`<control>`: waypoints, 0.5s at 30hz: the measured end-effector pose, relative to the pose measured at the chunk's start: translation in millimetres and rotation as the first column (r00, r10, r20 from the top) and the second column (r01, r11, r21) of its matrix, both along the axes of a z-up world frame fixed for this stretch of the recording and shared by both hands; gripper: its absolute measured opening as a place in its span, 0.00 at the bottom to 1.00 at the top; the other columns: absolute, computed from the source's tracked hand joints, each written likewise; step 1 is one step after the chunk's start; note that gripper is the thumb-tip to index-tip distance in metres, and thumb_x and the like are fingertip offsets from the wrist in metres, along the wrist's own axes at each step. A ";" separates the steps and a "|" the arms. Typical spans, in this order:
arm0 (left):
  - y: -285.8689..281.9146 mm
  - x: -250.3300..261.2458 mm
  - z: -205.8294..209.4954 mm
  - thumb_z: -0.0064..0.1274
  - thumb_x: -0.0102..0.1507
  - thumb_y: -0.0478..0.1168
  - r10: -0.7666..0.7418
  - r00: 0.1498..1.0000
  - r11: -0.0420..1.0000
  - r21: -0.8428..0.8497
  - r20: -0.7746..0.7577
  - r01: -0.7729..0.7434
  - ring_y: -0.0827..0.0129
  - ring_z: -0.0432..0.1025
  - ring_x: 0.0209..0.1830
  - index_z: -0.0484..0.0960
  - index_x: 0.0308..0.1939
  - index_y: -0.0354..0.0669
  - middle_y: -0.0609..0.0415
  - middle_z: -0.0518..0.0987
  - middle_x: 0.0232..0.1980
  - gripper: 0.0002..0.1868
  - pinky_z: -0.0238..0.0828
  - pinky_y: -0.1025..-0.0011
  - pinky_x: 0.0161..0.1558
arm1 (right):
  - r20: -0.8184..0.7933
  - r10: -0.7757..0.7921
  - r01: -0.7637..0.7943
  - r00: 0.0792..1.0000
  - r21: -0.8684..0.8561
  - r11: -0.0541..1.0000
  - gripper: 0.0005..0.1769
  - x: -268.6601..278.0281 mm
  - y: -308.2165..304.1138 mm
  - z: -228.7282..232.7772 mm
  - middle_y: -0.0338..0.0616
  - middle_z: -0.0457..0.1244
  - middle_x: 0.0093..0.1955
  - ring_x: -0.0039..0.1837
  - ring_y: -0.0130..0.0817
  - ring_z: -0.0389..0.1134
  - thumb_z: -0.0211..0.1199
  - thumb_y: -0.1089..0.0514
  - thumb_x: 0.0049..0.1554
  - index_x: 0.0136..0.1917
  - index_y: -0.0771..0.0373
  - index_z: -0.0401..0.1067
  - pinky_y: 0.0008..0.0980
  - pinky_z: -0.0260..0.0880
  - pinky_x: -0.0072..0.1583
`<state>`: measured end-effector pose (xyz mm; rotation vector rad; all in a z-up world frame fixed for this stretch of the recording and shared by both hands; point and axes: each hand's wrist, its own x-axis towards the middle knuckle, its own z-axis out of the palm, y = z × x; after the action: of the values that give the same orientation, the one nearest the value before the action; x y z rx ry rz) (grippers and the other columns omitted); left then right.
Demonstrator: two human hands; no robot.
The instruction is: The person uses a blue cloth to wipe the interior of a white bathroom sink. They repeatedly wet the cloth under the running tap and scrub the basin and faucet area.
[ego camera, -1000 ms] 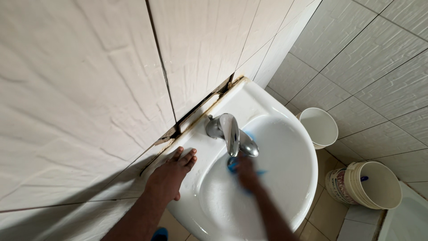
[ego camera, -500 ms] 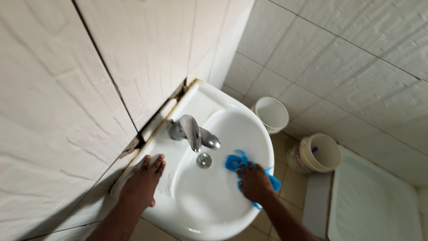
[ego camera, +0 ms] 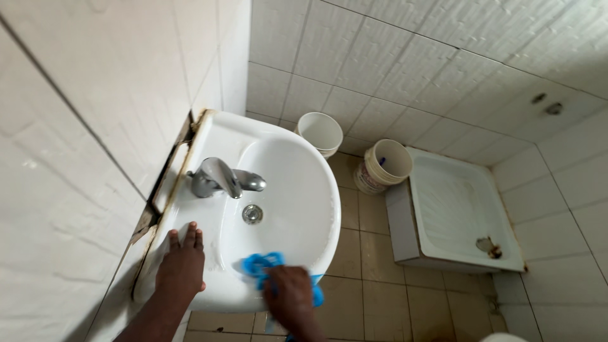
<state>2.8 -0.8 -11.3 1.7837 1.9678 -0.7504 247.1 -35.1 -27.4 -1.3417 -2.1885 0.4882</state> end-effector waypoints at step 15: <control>4.8 -3.8 -3.6 0.75 0.54 0.54 -0.126 0.992 0.992 -0.004 -0.011 0.126 0.30 0.48 0.79 0.41 0.79 0.32 0.37 0.38 0.85 0.67 0.73 0.65 0.65 | -0.207 -0.196 0.222 0.958 0.111 0.969 0.13 -88.4 -46.5 -10.5 0.48 0.68 0.51 0.55 0.48 0.66 0.58 0.58 0.57 0.55 0.59 0.75 0.49 0.58 0.62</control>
<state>-0.9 3.9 -14.8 1.9196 1.8737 -0.8049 158.7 -81.7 -37.9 -1.3729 -1.8617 0.3691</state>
